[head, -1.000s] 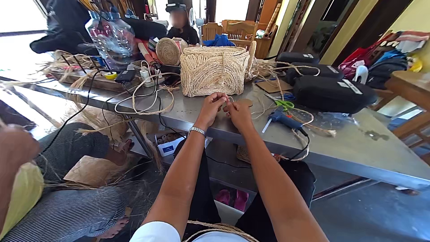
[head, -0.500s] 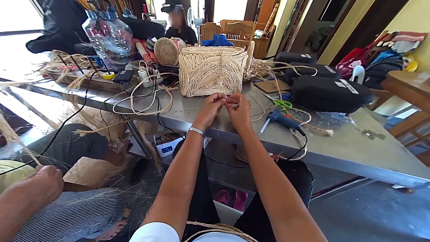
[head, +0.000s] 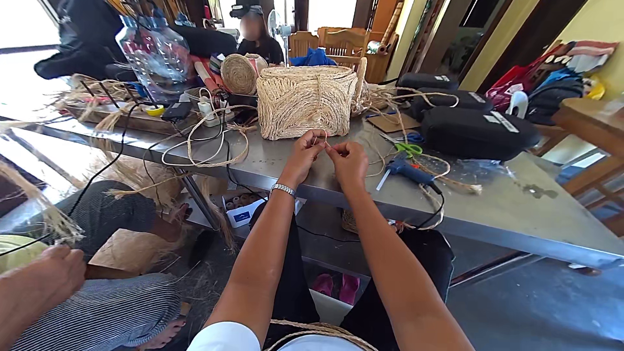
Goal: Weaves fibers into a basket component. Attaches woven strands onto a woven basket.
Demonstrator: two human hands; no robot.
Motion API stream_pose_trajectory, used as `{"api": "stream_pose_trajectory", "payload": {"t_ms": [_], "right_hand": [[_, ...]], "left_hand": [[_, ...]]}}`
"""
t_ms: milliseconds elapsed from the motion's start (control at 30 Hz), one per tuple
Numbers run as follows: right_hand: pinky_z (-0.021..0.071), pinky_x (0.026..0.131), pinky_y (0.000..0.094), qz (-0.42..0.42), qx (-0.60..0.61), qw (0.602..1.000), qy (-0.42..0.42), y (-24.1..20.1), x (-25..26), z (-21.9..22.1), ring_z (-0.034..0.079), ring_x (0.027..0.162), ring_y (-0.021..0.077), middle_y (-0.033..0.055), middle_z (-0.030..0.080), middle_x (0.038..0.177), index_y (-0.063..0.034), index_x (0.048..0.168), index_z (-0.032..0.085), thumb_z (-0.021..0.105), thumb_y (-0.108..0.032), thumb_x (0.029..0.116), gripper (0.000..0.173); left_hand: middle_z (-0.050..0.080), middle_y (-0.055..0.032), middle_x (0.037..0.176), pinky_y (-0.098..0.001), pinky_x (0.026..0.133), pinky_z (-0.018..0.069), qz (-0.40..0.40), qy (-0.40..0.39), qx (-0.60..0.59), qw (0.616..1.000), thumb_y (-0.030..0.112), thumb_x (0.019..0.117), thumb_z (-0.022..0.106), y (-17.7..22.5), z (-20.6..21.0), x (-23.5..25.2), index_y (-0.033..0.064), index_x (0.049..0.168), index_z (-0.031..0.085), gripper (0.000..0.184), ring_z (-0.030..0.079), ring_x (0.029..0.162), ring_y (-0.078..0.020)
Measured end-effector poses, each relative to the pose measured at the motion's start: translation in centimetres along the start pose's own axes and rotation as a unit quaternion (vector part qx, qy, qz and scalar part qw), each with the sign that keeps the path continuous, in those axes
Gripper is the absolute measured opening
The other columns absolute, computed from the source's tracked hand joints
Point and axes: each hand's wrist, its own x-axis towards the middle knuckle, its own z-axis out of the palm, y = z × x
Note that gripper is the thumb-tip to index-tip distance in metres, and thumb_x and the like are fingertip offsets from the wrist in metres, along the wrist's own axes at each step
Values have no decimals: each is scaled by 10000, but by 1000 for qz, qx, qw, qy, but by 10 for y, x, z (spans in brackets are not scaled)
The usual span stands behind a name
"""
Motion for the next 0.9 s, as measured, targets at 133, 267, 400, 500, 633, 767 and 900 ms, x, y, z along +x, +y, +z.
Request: {"api": "stream_pose_trajectory", "payload": {"t_ms": [133,267,400,500,633,767,900], "right_hand": [[558,791,398,-7,-14,1000,-14,0,0,-1,660,822,203,107,701,948,-30,992,751,734,-231,966,204],[561,821,432,-17,-28,999,-34,3,1,1,684,850,228,124,723,946,-17,1035,746,638,-223,1026,233],[559,834,447,-23,-32,998,-58,2,2,1,695,866,245,135,730,940,1,1058,727,564,-222,1063,276],[555,858,475,-21,-35,996,-78,2,3,0,693,899,270,151,720,953,9,1083,718,512,-204,1078,297],[546,884,487,-5,-51,993,-103,1,5,0,690,940,276,151,716,981,5,1089,711,456,-211,1100,334],[538,877,490,4,-63,990,-124,1,6,0,682,931,277,151,706,958,6,1062,708,424,-217,1113,365],[534,872,500,9,-67,987,-144,1,8,0,674,922,286,159,696,951,12,1057,704,405,-228,1120,388]], "left_hand": [[632,-26,918,-217,592,390,1,7,14,1000,61,1011,577,-1,0,0,73,1280,620,273,505,690,-73],[636,-39,915,-223,601,420,6,19,9,1000,46,1003,588,0,1,-1,60,1283,607,281,525,693,-83],[654,-72,936,-265,667,513,12,30,12,999,30,998,593,2,2,-3,36,1276,609,279,603,749,-129],[676,-95,977,-321,770,582,16,30,13,999,32,995,603,3,3,-3,16,1286,603,292,670,829,-166],[683,-100,974,-351,832,594,24,23,0,999,26,988,620,3,4,-3,0,1294,594,308,685,851,-172],[684,-96,964,-354,839,590,32,18,-6,999,25,981,633,2,3,-3,-2,1291,595,313,680,846,-167],[694,-101,1010,-358,883,575,28,12,-14,999,38,974,652,0,1,-2,3,1303,599,335,679,909,-172]]}}
